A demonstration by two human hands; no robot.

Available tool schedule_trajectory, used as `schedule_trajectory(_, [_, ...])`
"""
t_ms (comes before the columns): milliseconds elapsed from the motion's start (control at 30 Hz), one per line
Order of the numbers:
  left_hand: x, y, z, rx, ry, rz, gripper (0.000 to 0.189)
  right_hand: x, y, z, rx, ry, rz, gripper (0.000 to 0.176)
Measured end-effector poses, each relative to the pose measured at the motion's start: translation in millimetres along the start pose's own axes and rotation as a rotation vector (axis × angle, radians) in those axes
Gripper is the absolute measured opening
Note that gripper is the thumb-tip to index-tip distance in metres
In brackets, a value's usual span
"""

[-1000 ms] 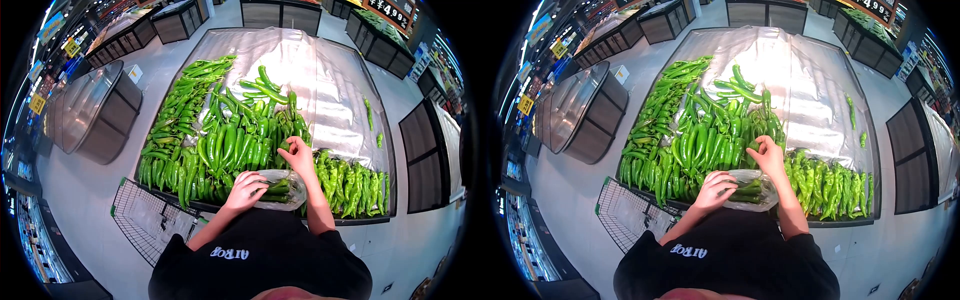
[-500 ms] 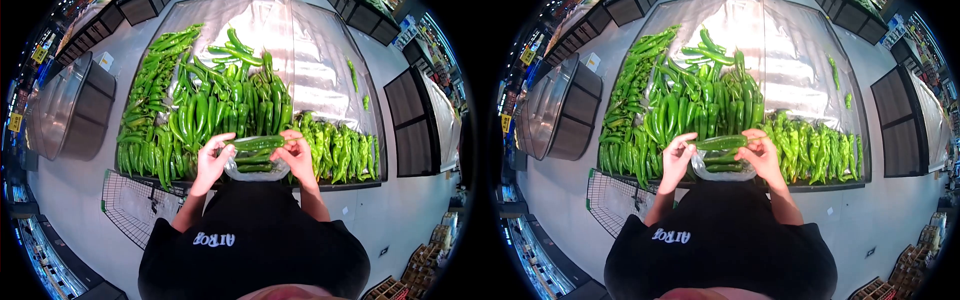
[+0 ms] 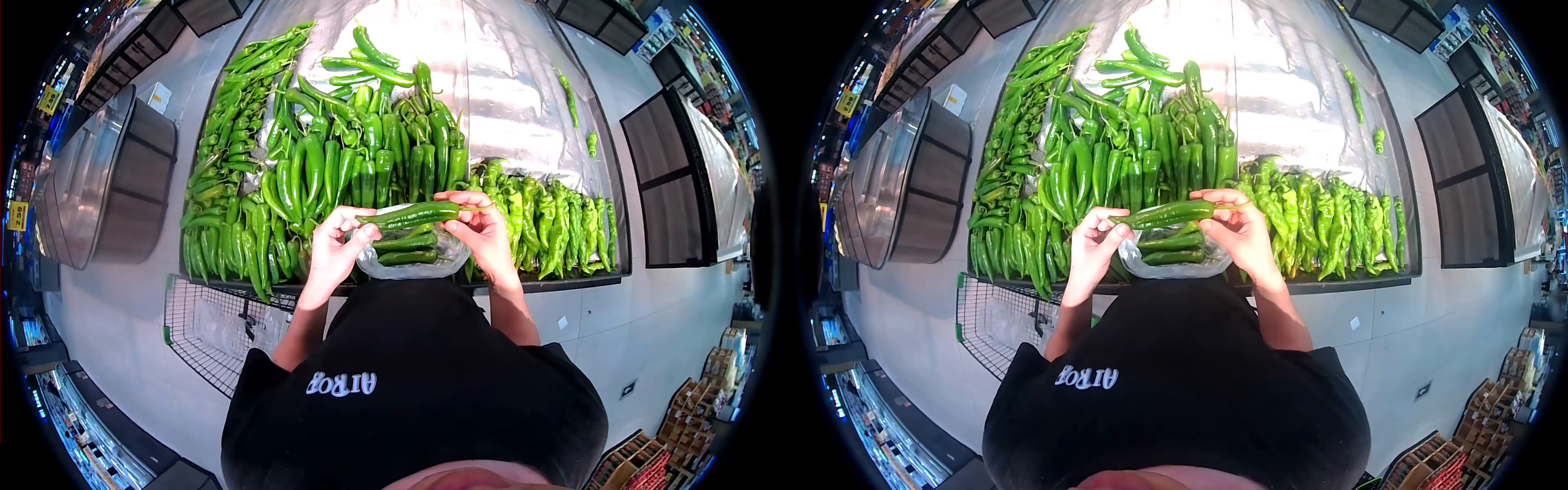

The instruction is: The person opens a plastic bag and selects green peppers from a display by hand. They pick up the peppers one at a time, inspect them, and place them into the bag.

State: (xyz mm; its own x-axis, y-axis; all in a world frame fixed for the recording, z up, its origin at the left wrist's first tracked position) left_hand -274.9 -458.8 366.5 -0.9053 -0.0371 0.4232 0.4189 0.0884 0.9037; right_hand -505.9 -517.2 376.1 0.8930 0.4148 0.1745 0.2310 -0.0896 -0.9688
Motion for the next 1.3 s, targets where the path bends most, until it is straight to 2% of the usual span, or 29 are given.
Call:
schedule_trajectory(100, [3, -6, 1, 0.015, -0.085, 0.148, 0.018, -5, 3, 5, 0.017, 0.018, 0.010, 0.027])
schedule_trajectory(133, [8, -5, 1, -0.018, -0.097, 0.134, 0.028, -5, 7, 7, 0.037, -0.027, 0.015, 0.022])
schedule_trajectory(200, [4, -14, 4, -0.049, -0.113, 0.030, 0.030, -7, 16, 11, 0.077, -0.119, 0.026, 0.016])
schedule_trajectory(233, [1, -18, 5, -0.062, -0.120, -0.022, 0.031, -12, 17, 12, 0.091, -0.082, 0.071, 0.016])
schedule_trajectory(267, [-7, -20, 7, -0.077, -0.053, -0.228, 0.027, -16, 17, 13, 0.105, -0.046, 0.115, 0.016])
schedule_trajectory(367, [18, 28, 4, 0.431, -0.004, -1.021, 0.023, -27, 12, 14, 0.138, 0.061, 0.313, 0.012])
schedule_trajectory(400, [8, 19, 4, 0.301, 0.025, -0.976, 0.034, -28, 8, 13, 0.112, 0.065, 0.437, 0.011])
schedule_trajectory(467, [-7, 2, 6, 0.256, 0.061, -0.970, 0.037, -25, 6, 10, 0.002, 0.049, 0.635, 0.010])
schedule_trajectory(500, [-11, -3, 6, 0.232, 0.078, -0.966, 0.038, -19, 12, 11, 0.062, -0.035, 0.670, 0.014])
schedule_trajectory(600, [-21, -22, 4, -0.109, 0.086, -0.818, 0.036, 8, 22, 11, 0.072, -0.183, 0.699, 0.024])
schedule_trajectory(633, [-21, -26, 5, -0.235, 0.098, -0.770, 0.034, 13, 25, 12, 0.030, -0.234, 0.821, 0.027])
schedule_trajectory(700, [-19, -23, 4, -0.128, 0.073, -0.768, 0.022, 12, 37, 12, 0.139, -0.242, 0.833, 0.023])
schedule_trajectory(767, [-22, -27, 4, 0.050, 0.000, -0.731, 0.016, 14, 31, 8, -0.027, -0.151, 0.810, 0.019])
schedule_trajectory(800, [-17, -19, 4, 0.048, 0.019, -0.744, 0.010, 15, 26, 8, -0.106, -0.103, 0.796, 0.017])
schedule_trajectory(900, [-17, -13, 2, 0.094, 0.019, -0.754, 0.012, 20, 27, 8, -0.048, -0.145, 0.791, 0.015])
schedule_trajectory(933, [-17, -14, 2, 0.072, 0.026, -0.738, 0.011, 22, 28, 7, -0.276, -0.173, 1.033, 0.015])
schedule_trajectory(1000, [-17, -12, 1, 0.032, 0.044, -0.708, 0.012, 14, 38, 6, -0.199, -0.154, 1.241, 0.016])
schedule_trajectory(1033, [-14, -7, 1, 0.099, 0.036, -0.778, 0.013, 12, 40, 5, -0.161, -0.146, 1.344, 0.016])
schedule_trajectory(1100, [-8, 4, 2, 0.233, 0.023, -0.919, 0.015, 15, 23, 2, -0.263, -0.099, 1.359, 0.012])
schedule_trajectory(1133, [-11, 1, 2, 0.163, 0.025, -0.864, 0.016, 16, 10, -1, -0.296, -0.067, 1.342, 0.010])
schedule_trajectory(1233, [-10, 1, 3, 0.180, 0.010, -0.859, 0.015, 5, 2, -22, -0.332, 0.079, 1.356, 0.008])
schedule_trajectory(1300, [-8, -2, 4, 0.196, -0.014, -0.860, 0.016, -7, 13, -48, -0.185, 0.137, 1.294, 0.015])
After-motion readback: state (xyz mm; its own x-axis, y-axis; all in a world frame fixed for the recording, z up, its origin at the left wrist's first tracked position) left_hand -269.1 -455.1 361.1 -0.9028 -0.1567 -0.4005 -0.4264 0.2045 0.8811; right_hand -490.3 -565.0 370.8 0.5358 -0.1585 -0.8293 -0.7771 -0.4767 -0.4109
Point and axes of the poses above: each hand's wrist, its own z-axis away from the middle knuckle, its own x-axis out of the palm, y = z × x, the point moved 8 cm from there along -z, towards the middle knuckle, and after that the axes turned 15 degrees about z, right-handed, at the moved point
